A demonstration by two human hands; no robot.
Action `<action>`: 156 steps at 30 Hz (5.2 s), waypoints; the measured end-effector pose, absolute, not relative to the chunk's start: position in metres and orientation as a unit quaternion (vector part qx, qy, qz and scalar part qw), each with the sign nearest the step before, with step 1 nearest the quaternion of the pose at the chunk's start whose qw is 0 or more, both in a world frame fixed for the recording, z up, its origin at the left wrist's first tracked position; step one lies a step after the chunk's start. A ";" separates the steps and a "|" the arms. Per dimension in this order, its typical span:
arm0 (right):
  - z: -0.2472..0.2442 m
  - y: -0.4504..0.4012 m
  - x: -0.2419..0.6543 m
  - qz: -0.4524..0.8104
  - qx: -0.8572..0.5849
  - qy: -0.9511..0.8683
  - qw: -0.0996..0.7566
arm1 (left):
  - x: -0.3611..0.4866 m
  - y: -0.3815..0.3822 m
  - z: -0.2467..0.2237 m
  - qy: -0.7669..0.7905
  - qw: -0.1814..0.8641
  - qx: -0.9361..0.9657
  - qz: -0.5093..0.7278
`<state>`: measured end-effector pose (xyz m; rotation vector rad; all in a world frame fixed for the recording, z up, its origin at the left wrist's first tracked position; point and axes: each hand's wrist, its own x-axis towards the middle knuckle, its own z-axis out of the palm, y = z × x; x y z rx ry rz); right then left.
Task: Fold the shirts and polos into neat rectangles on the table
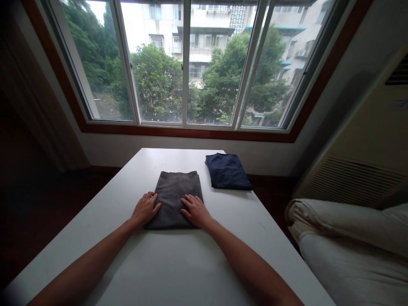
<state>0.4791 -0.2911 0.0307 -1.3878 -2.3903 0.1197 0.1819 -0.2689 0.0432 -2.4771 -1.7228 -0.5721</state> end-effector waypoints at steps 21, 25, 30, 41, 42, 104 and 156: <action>0.027 -0.290 0.480 0.037 -0.486 -0.852 0.191 | 0.201 -0.291 0.049 -0.382 -0.001 -0.910 -0.162; 0.027 -0.290 0.480 0.038 -0.490 -0.851 0.186 | 0.196 -0.285 0.047 -0.399 0.006 -0.902 -0.167; 0.028 -0.290 0.480 0.038 -0.489 -0.851 0.187 | 0.192 -0.281 0.045 -0.422 0.020 -0.890 -0.170; 0.028 -0.290 0.479 0.035 -0.492 -0.850 0.185 | 0.184 -0.273 0.047 -0.465 0.030 -0.867 -0.177; 0.029 -0.290 0.479 0.035 -0.492 -0.850 0.185 | 0.184 -0.273 0.047 -0.471 0.031 -0.864 -0.176; 0.030 -0.292 0.479 0.037 -0.492 -0.849 0.190 | 0.182 -0.269 0.038 -0.483 0.018 -0.853 -0.197; 0.025 -0.085 0.455 0.058 -0.603 -0.792 0.075 | 0.276 -0.074 0.019 -0.566 -0.074 -0.819 -0.050</action>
